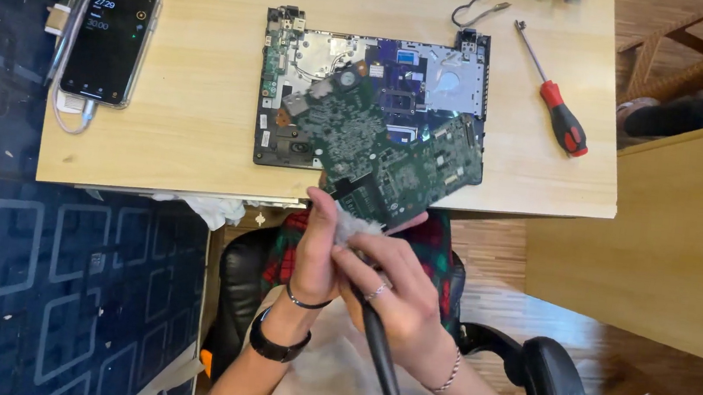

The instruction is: The person unscrews the motherboard from a laptop chassis, removes it, and cleans it using a brush.

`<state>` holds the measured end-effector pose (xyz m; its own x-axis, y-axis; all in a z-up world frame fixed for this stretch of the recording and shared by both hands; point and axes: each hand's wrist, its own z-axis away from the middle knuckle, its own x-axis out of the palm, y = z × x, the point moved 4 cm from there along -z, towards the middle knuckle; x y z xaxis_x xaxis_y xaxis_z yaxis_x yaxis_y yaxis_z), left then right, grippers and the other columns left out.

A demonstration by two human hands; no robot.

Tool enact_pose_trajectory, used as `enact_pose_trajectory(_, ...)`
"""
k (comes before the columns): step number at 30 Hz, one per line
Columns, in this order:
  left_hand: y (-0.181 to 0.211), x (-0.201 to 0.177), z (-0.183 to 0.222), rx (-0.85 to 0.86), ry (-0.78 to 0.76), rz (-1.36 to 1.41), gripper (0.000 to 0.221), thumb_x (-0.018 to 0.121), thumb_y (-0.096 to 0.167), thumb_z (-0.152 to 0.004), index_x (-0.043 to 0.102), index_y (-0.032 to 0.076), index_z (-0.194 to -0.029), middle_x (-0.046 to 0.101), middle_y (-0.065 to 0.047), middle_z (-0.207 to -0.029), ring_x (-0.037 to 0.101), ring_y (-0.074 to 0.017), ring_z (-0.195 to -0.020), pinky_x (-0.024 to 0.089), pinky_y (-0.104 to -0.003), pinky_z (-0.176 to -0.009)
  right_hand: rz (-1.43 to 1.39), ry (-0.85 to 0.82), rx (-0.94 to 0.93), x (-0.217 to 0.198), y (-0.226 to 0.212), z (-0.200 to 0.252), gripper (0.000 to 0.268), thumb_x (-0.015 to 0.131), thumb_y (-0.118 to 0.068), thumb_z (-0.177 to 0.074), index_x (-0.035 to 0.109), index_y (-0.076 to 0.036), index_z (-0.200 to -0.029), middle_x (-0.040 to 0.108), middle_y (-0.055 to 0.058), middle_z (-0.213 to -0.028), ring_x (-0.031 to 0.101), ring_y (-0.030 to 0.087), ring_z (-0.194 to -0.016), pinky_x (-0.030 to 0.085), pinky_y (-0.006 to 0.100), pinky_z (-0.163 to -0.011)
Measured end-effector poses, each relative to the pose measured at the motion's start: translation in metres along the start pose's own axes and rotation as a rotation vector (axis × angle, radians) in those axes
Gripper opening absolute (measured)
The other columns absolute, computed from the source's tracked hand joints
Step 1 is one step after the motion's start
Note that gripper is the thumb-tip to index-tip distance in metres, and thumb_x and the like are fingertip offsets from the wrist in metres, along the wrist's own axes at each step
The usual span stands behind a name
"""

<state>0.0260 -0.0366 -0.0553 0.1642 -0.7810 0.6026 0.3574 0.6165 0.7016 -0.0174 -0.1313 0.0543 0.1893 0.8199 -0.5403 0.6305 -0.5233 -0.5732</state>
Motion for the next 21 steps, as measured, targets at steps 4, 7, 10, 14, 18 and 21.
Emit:
enact_pose_trajectory(4,-0.009,0.004,0.002,0.063,-0.215,0.281,0.075,0.026,0.064,-0.104,0.067,0.005,-0.127,0.075,-0.025,-0.105,0.076,-0.0353,-0.081,0.066,-0.051,-0.071,0.012,0.094,0.034,-0.024,0.033,-0.017,0.026,0.077,0.01,-0.076,0.08,-0.005,-0.097,0.073,0.018,-0.104,0.072,0.034,-0.086,0.061,0.043,-0.081)
enact_pose_trajectory(7,0.037,0.036,0.015,0.233,-0.262,0.268,0.069,0.034,0.055,-0.107,0.051,0.001,-0.147,0.066,-0.024,-0.129,0.066,-0.0406,-0.116,0.054,-0.064,-0.097,0.282,0.248,-0.073,-0.052,0.061,-0.04,0.017,0.075,0.01,-0.093,0.079,-0.004,-0.102,0.071,0.02,-0.102,0.068,0.037,-0.081,0.058,0.046,-0.078)
enact_pose_trajectory(10,0.026,0.029,0.017,0.22,-0.25,0.28,0.067,0.03,0.053,-0.107,0.049,0.004,-0.148,0.065,-0.022,-0.131,0.067,-0.034,-0.116,0.052,-0.063,-0.104,0.332,0.267,-0.084,-0.041,0.051,-0.036,0.014,0.071,0.012,-0.097,0.077,0.001,-0.103,0.069,0.02,-0.103,0.069,0.037,-0.082,0.058,0.045,-0.078)
enact_pose_trajectory(14,-0.018,-0.006,-0.004,0.2,-0.139,0.257,0.062,0.032,0.053,-0.106,0.057,0.008,-0.14,0.07,-0.019,-0.116,0.07,-0.0297,-0.103,0.059,-0.052,-0.097,0.132,0.2,-0.015,0.005,0.007,-0.022,0.015,0.073,0.003,-0.087,0.08,-0.01,-0.092,0.074,0.014,-0.097,0.071,0.032,-0.076,0.061,0.039,-0.072)
enact_pose_trajectory(18,-0.04,-0.042,-0.021,0.23,-0.23,0.249,0.068,0.025,0.053,-0.106,0.052,0.005,-0.146,0.064,-0.023,-0.135,0.063,-0.0363,-0.121,0.052,-0.06,-0.103,0.039,0.159,0.078,0.003,0.019,-0.019,0.019,0.077,-0.002,-0.082,0.082,-0.016,-0.093,0.075,0.009,-0.102,0.075,0.027,-0.083,0.061,0.036,-0.078)
enact_pose_trajectory(21,-0.015,-0.03,-0.009,0.286,-0.253,0.215,0.063,0.03,0.048,-0.108,0.051,0.002,-0.146,0.063,-0.024,-0.135,0.062,-0.0348,-0.123,0.049,-0.063,-0.106,0.263,0.266,-0.068,-0.035,0.052,-0.045,0.012,0.071,0.003,-0.096,0.078,-0.006,-0.1,0.071,0.017,-0.102,0.072,0.036,-0.086,0.058,0.043,-0.081)
